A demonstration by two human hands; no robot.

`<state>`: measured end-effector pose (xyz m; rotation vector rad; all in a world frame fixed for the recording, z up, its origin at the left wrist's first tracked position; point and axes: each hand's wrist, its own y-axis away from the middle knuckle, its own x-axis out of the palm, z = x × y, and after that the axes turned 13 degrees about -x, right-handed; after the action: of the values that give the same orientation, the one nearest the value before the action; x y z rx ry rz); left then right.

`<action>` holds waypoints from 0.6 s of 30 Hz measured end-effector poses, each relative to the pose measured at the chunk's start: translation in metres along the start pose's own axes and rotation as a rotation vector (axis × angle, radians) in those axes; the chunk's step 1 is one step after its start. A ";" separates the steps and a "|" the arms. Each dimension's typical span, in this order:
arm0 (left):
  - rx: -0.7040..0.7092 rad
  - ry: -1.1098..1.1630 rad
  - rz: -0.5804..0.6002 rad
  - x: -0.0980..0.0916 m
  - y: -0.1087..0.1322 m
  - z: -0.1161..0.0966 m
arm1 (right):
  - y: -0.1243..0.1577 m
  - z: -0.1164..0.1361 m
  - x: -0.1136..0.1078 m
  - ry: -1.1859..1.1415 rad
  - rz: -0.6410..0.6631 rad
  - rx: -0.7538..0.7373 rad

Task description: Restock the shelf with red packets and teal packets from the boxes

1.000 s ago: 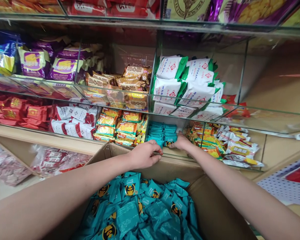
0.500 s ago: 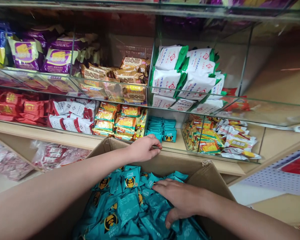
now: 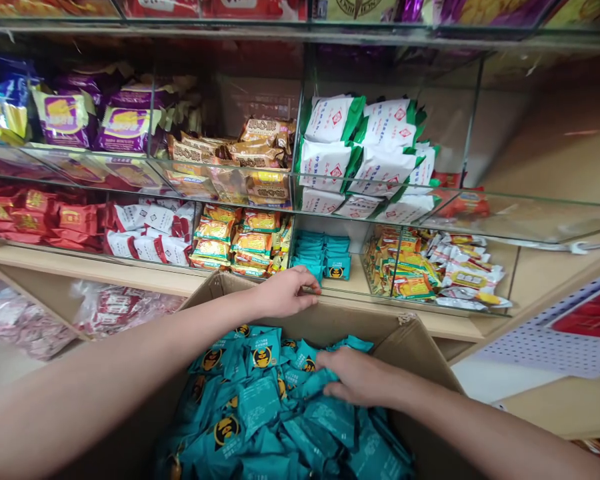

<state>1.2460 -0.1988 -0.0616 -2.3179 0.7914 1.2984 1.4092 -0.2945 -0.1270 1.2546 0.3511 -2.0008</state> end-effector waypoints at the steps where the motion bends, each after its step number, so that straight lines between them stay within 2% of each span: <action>1: -0.014 0.036 -0.007 -0.001 0.001 -0.001 | 0.001 -0.002 -0.005 -0.045 -0.075 0.002; 4: -0.037 0.261 0.018 -0.005 0.005 -0.006 | 0.002 -0.007 -0.025 -0.391 -0.335 0.006; 8: -0.060 0.596 0.193 -0.008 0.008 -0.012 | 0.004 -0.011 -0.041 -0.870 -0.632 0.034; 12: -0.208 0.818 0.285 -0.004 0.004 -0.011 | 0.005 -0.011 -0.043 -1.069 -0.727 0.072; 18: -0.345 1.016 0.310 -0.003 0.001 -0.006 | 0.007 -0.010 -0.043 -1.025 -0.792 0.036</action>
<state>1.2481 -0.2019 -0.0560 -3.2380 1.3274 0.2394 1.4312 -0.2744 -0.0933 -0.0799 0.3033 -2.9983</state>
